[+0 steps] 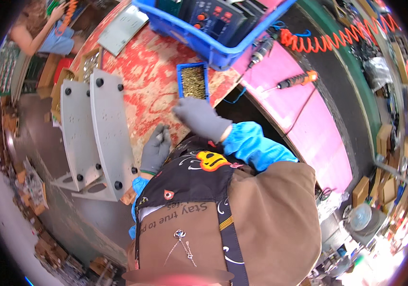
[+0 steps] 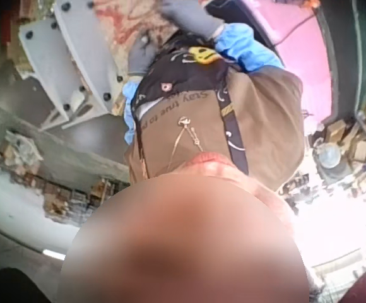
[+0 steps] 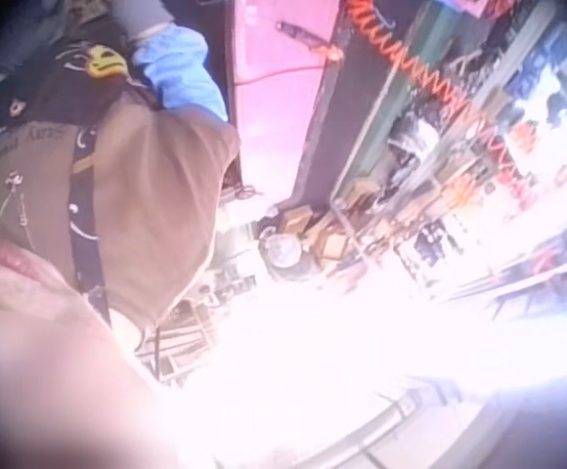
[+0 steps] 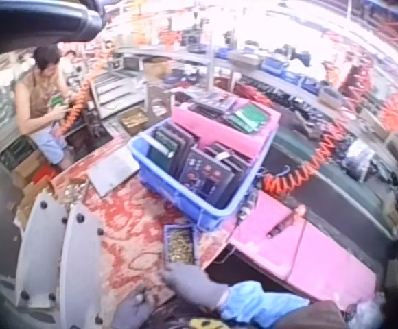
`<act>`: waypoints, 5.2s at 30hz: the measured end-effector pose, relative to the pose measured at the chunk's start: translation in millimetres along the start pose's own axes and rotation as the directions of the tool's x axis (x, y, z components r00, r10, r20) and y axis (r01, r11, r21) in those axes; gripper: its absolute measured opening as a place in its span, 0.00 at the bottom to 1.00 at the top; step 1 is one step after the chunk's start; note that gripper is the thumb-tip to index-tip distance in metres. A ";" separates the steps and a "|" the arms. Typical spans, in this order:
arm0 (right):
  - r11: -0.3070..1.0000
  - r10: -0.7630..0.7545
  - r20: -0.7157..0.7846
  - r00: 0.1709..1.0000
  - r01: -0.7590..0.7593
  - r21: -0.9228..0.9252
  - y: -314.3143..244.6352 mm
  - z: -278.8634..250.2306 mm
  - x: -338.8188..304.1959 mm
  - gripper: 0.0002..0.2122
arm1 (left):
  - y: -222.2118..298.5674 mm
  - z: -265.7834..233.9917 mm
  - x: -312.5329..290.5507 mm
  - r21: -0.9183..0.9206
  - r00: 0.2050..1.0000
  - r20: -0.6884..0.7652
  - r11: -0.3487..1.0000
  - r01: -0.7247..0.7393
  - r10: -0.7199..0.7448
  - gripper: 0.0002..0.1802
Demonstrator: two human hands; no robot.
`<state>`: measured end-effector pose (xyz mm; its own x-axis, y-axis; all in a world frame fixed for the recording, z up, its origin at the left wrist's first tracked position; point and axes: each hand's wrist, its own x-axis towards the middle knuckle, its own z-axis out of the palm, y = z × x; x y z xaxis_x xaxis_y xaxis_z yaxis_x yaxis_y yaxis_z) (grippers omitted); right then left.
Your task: The person assembles a metal housing by attaching a base plate, housing panels, and a circuit board component, then securing them with screws using an electric screwdriver.
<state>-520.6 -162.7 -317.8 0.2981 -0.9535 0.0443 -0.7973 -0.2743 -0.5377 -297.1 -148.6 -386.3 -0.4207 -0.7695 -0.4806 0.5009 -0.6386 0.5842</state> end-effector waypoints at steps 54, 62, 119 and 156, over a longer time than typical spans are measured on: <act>0.689 -0.058 0.740 0.671 -0.509 0.516 -100.4 -63.9 7.0 0.28 | 127.5 31.3 -94.5 0.068 0.810 -0.328 0.867 -0.493 0.486 0.19; 0.875 0.000 0.559 0.829 -0.271 0.402 -129.3 -63.4 2.0 0.24 | 155.1 13.9 -104.1 0.269 0.804 -0.213 0.825 -0.498 0.555 0.15; 0.858 0.454 0.292 0.842 -0.501 0.112 -134.9 -39.8 19.1 0.23 | 199.3 -51.0 -74.5 0.977 0.973 -0.135 0.191 0.099 0.188 0.19; 0.648 0.671 0.214 0.710 -0.702 0.296 -119.5 -17.3 -30.7 0.26 | 192.0 -97.9 127.3 0.877 0.947 -0.067 -0.434 0.205 0.313 0.11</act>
<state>-443.6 -102.8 -240.4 -0.2112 -0.8339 -0.5098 -0.5706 0.5287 -0.6284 -180.4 -369.6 -399.4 -0.1913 -0.9291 -0.3164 -0.9673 0.1236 0.2217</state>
